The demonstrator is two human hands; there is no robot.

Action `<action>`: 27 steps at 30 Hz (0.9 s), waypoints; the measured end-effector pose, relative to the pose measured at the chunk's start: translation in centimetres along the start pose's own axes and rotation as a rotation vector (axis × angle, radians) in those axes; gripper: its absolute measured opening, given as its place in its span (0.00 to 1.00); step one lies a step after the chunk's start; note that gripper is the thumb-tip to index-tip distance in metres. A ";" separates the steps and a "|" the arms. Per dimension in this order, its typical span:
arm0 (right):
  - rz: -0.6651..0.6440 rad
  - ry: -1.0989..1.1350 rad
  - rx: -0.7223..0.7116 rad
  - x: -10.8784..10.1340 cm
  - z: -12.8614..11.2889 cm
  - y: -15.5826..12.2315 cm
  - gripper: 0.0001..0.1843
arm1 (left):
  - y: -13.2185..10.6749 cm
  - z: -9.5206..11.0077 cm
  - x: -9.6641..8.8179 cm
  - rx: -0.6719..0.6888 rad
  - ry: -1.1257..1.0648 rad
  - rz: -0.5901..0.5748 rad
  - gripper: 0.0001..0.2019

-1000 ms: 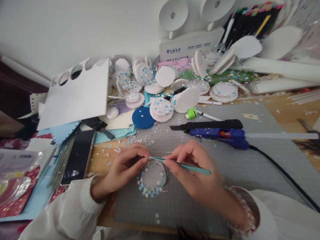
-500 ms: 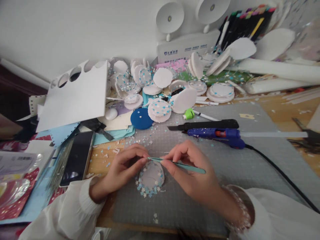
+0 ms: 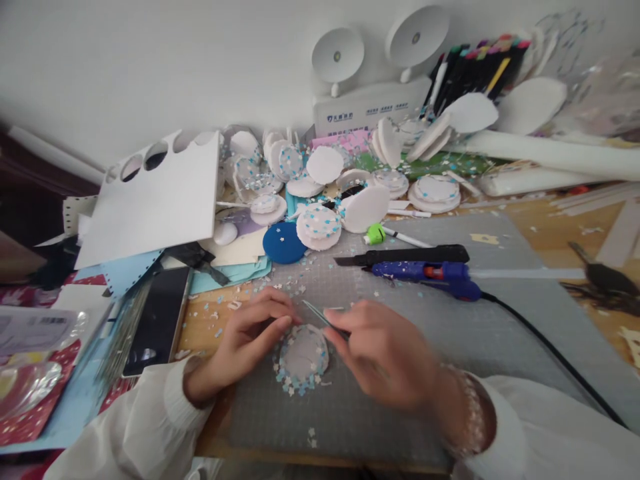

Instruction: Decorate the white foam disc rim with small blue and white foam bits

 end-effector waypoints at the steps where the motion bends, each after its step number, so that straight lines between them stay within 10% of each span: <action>1: -0.070 -0.066 -0.170 0.5 -1.7 0.1 0.14 | 0.1 0.2 -0.2 0.013 0.006 0.014 0.10; 5: -0.218 -0.213 -0.667 2.4 -6.6 -0.4 0.14 | 0.1 1.0 -0.4 0.042 -0.013 0.004 0.17; 10: -0.215 -0.269 -0.847 4.7 -8.6 -0.6 0.12 | -0.8 -1.0 0.2 -0.181 -0.235 -0.031 0.23; 14: -0.163 -0.318 -0.711 5.6 -7.7 0.3 0.12 | -2.1 -4.7 0.0 -0.452 -0.394 0.070 0.23; 19: -0.222 -0.289 -0.476 4.2 -5.5 -0.7 0.13 | -2.0 -5.7 -1.2 -0.479 -0.397 0.180 0.19; 27: -0.061 -0.684 0.055 -8.2 3.1 -7.9 0.04 | -1.2 -5.2 -1.3 -0.418 -0.297 0.137 0.21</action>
Point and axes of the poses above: each hand's wrist, its own y-axis towards the middle knuckle, its own x-axis out of the palm, z = x × y, the point moved 10 cm from there along y, towards the middle knuckle, and after that the axes turned 9 degrees about z, right-handed, at the moved point
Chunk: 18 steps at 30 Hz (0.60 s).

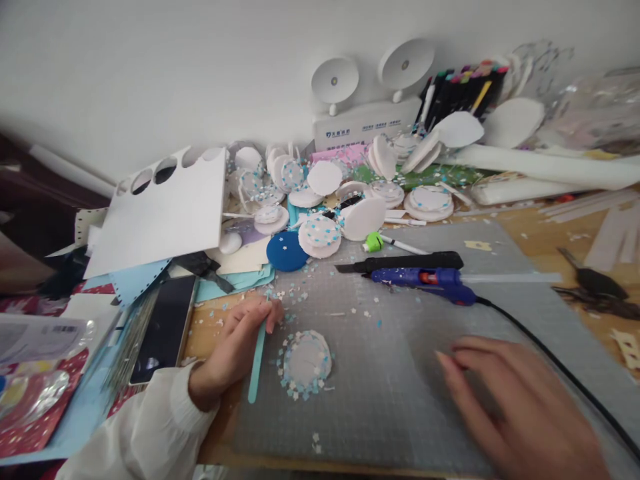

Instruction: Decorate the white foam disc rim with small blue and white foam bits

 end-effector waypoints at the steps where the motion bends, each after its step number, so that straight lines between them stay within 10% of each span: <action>1: -0.011 -0.064 0.047 -0.2 1.8 -0.8 0.05 | -0.1 0.0 0.2 0.001 0.009 -0.019 0.22; 5: 0.050 -0.251 0.184 -0.8 6.3 -1.0 0.17 | -0.4 -0.3 0.8 -0.014 0.053 -0.096 0.24; 9: 0.037 -0.352 0.085 0.9 5.7 2.1 0.28 | -0.5 -0.6 1.1 -0.020 0.103 -0.137 0.26; 18: -0.181 -0.325 -0.067 6.3 4.8 2.6 0.16 | -0.7 -0.6 1.6 -0.027 0.167 -0.182 0.27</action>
Point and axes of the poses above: each hand's wrist, its own y-axis towards the middle knuckle, its own x-axis out of the palm, z = x × y, the point moved 10 cm from there along y, towards the middle knuckle, and after that the axes turned 9 degrees about z, right-handed, at the moved point
